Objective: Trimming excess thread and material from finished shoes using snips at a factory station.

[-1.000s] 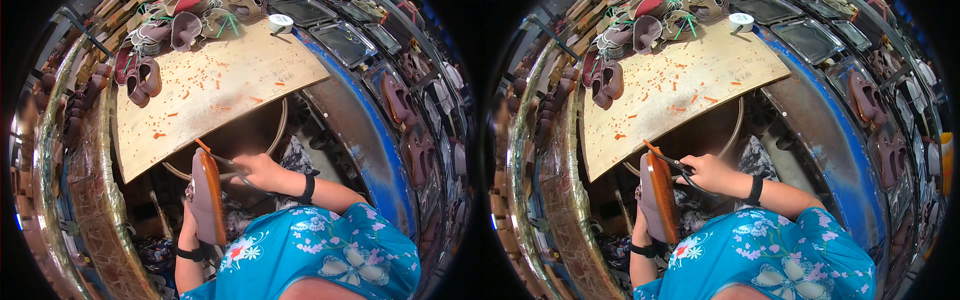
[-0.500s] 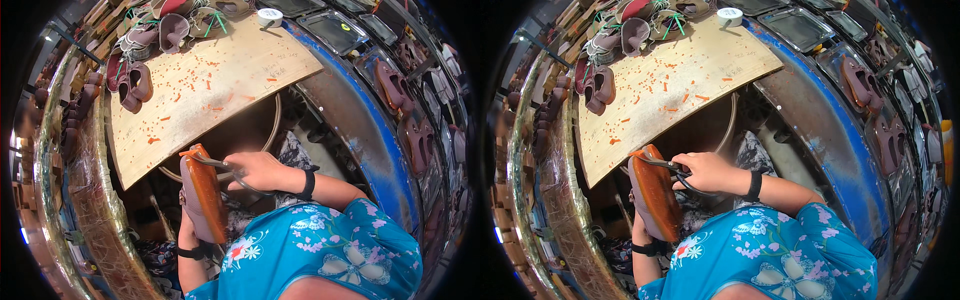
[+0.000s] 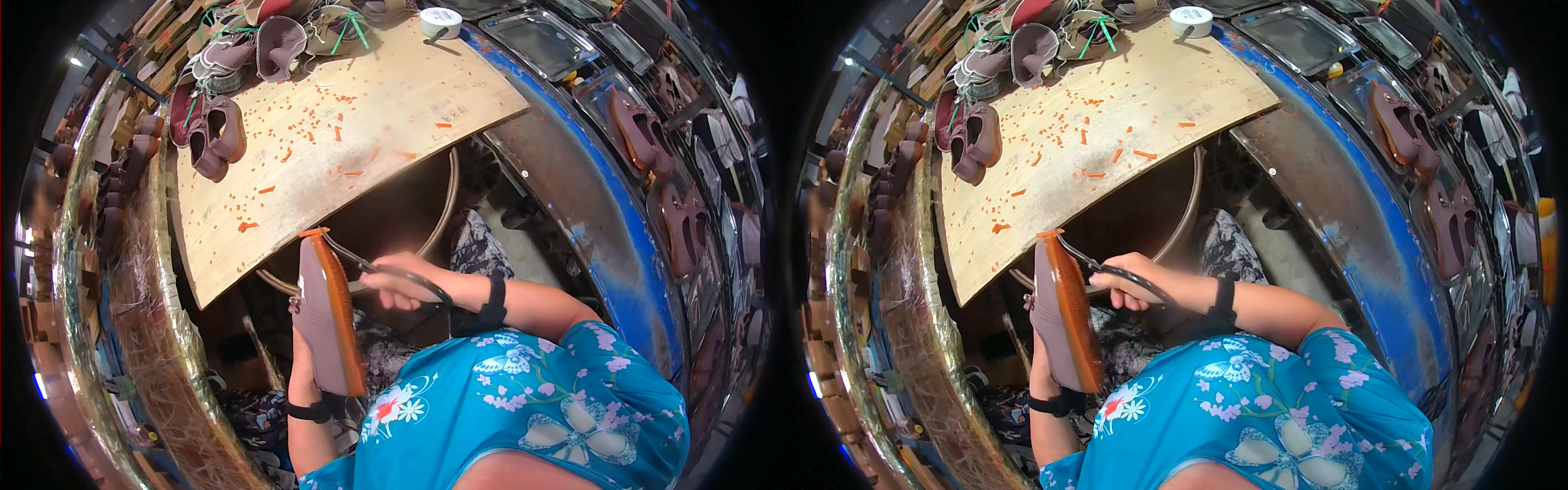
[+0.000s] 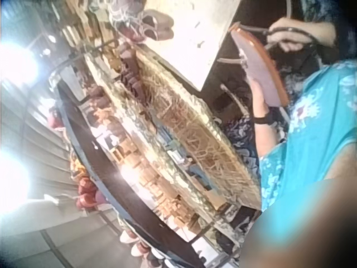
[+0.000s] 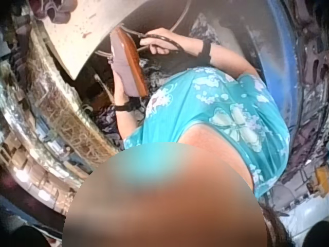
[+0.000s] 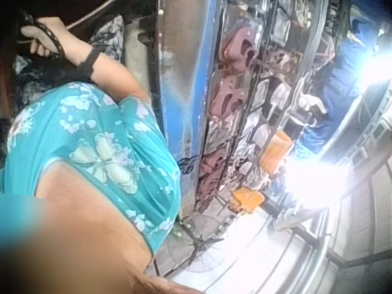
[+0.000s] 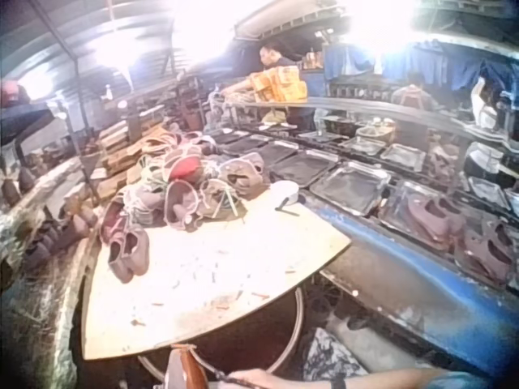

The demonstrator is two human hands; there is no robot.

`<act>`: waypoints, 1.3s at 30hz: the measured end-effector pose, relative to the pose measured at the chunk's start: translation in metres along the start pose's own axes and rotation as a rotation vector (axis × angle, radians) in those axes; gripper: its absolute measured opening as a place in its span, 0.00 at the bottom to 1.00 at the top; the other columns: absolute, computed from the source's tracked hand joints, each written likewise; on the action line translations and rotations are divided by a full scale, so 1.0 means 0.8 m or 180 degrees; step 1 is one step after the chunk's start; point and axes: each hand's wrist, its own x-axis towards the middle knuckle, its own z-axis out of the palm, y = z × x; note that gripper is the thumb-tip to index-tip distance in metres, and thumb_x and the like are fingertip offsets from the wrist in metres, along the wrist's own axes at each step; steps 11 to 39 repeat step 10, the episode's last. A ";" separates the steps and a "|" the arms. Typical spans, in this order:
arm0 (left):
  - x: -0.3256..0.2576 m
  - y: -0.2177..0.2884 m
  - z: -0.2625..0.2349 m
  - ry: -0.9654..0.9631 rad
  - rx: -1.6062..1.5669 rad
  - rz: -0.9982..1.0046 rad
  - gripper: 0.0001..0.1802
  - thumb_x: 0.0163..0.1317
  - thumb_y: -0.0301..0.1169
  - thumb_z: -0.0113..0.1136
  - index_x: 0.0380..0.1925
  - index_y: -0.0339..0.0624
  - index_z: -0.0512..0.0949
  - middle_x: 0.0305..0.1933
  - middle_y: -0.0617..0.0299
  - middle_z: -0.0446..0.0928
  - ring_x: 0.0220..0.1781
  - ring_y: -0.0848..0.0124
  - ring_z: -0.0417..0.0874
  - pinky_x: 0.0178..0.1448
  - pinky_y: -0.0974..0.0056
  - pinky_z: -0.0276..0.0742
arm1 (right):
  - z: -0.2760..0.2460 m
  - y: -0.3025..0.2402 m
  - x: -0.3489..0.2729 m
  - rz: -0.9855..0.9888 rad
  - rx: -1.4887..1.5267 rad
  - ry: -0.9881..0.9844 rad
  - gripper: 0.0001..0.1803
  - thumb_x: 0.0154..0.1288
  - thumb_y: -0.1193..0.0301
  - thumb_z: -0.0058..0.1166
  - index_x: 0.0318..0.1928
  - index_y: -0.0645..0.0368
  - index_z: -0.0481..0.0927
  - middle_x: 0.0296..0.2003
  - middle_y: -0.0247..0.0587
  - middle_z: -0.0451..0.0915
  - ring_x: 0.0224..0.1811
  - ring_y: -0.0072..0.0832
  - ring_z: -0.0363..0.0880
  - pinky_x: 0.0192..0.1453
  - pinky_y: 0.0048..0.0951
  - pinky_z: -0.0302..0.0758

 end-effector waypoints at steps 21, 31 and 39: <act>0.001 -0.041 -0.082 -0.1383 -0.1283 0.0950 0.29 0.68 0.40 0.49 0.64 0.41 0.56 0.66 0.58 0.62 0.65 0.67 0.64 0.67 0.63 0.62 | -0.041 0.015 0.007 0.0424 -0.0124 -0.0186 0.31 0.59 0.44 0.53 0.49 0.58 0.69 0.33 0.32 0.75 0.29 0.21 0.74 0.30 0.21 0.70; 0.001 -0.041 -0.082 -0.1383 -0.1283 0.0950 0.29 0.68 0.40 0.49 0.64 0.41 0.56 0.66 0.58 0.62 0.65 0.67 0.64 0.67 0.63 0.62 | -0.041 0.015 0.007 0.0424 -0.0124 -0.0186 0.31 0.59 0.44 0.53 0.49 0.58 0.69 0.33 0.32 0.75 0.29 0.21 0.74 0.30 0.21 0.70; 0.001 -0.041 -0.082 -0.1383 -0.1283 0.0950 0.29 0.68 0.40 0.49 0.64 0.41 0.56 0.66 0.58 0.62 0.65 0.67 0.64 0.67 0.63 0.62 | -0.041 0.015 0.007 0.0424 -0.0124 -0.0186 0.31 0.59 0.44 0.53 0.49 0.58 0.69 0.33 0.32 0.75 0.29 0.21 0.74 0.30 0.21 0.70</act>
